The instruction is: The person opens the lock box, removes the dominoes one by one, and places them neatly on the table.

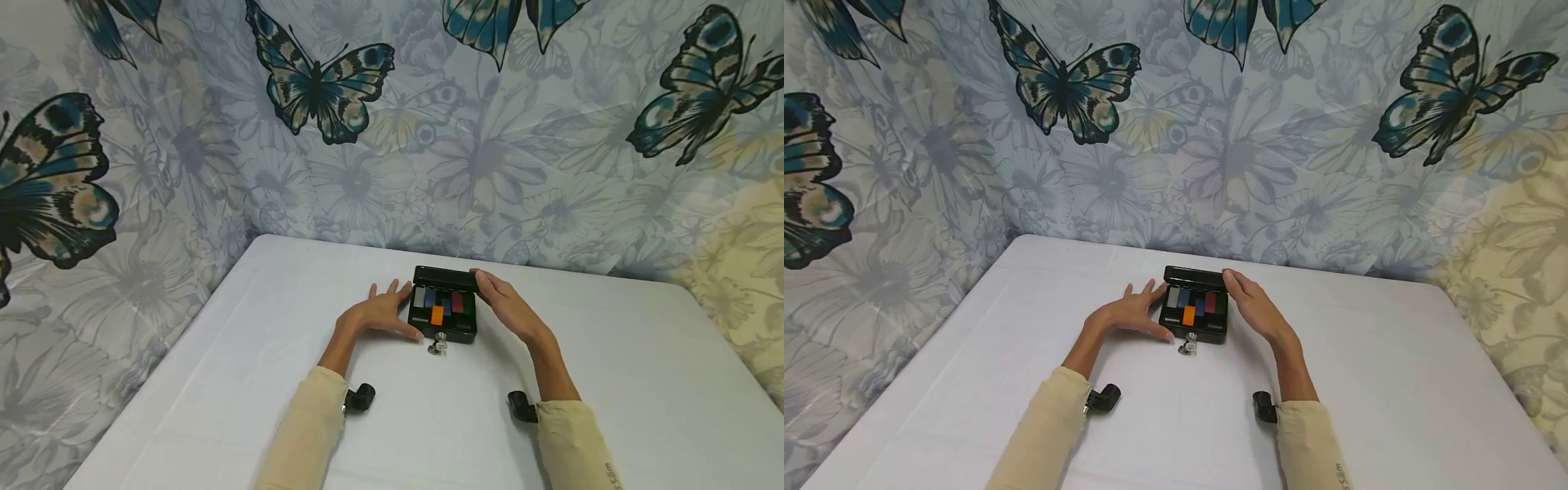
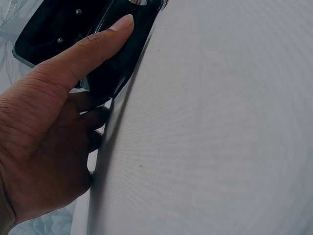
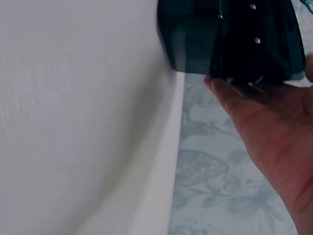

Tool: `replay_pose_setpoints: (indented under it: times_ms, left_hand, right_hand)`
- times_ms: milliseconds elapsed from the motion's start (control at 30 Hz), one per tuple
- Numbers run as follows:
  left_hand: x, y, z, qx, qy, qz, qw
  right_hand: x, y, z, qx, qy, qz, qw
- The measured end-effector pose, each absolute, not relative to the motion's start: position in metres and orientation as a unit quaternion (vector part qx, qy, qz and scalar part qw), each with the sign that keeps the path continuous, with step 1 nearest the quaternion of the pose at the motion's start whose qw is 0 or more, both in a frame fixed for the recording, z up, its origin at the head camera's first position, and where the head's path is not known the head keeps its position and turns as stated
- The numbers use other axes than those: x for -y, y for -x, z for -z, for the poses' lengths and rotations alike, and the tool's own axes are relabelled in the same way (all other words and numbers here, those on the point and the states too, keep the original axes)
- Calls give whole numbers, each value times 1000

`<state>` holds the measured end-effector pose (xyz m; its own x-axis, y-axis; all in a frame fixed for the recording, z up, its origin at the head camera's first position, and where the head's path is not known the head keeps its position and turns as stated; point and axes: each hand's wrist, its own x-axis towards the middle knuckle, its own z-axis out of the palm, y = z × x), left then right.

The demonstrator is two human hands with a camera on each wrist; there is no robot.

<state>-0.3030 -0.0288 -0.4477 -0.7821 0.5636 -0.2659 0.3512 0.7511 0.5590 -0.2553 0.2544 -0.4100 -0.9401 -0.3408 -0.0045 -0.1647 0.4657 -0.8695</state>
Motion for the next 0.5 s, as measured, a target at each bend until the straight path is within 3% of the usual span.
replay_pose_setpoints:
  times_ms: [500]
  left_hand:
    - [29,305,446,-909,-255,-247,217]
  right_hand:
    - [-239,263,416,-858,81,507,-13]
